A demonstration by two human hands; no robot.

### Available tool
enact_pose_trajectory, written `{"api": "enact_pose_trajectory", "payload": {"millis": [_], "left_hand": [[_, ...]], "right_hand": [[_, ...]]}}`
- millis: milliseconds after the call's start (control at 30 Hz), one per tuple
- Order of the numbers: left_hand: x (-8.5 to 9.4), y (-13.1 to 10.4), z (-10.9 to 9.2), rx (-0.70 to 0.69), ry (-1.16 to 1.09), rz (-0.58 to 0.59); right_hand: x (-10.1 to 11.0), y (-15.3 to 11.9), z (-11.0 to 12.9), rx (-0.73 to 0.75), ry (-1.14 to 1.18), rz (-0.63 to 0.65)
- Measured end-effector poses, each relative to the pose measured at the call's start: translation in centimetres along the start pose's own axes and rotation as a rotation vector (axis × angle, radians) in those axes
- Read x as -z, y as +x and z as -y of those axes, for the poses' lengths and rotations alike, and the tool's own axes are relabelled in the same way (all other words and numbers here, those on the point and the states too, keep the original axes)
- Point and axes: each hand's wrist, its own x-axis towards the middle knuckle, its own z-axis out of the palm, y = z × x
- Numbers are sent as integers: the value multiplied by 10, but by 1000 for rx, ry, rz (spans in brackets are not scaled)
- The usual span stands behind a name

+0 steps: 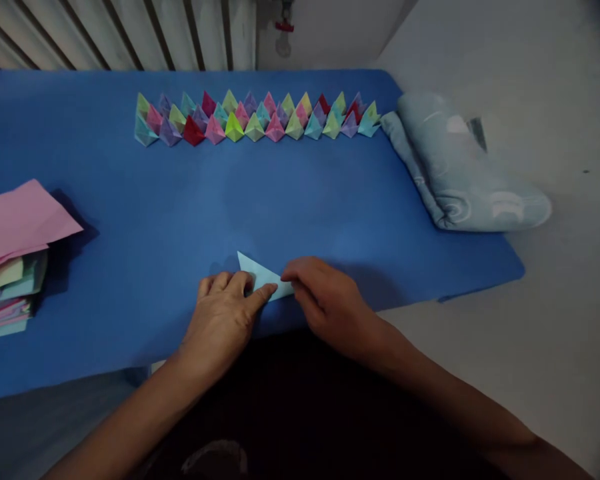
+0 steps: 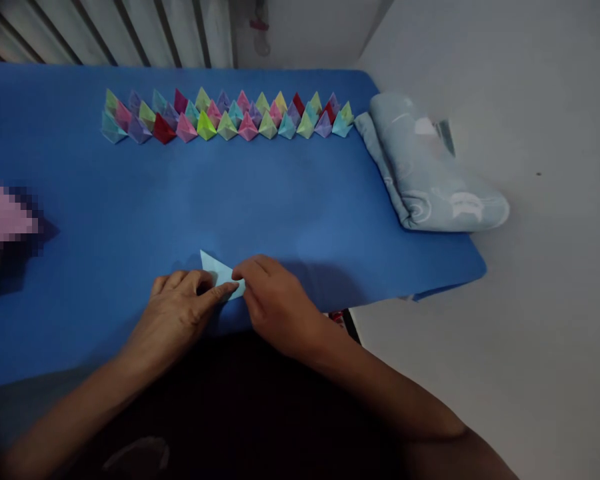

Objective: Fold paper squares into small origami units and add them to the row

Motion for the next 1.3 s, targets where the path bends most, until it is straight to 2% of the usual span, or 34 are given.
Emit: {"api": "enact_pose_trajectory", "payload": {"millis": [133, 267, 400, 633, 1033, 1300], "left_hand": [[2, 0, -1, 1, -11, 10], [4, 1, -4, 35, -77, 23], [3, 2, 2, 33, -146, -4], [-2, 3, 31, -8, -482, 15], [8, 10, 27, 95, -430, 82], [11, 15, 30, 61, -404, 142]], "right_hand": [[-7, 11, 5, -95, 109, 1], [-27, 20, -13, -192, 174, 42], [-35, 18, -26, -132, 90, 47], [-29, 16, -23, -108, 77, 138], [-33, 16, -24, -86, 45, 123], [-32, 17, -22, -110, 32, 156]]}}
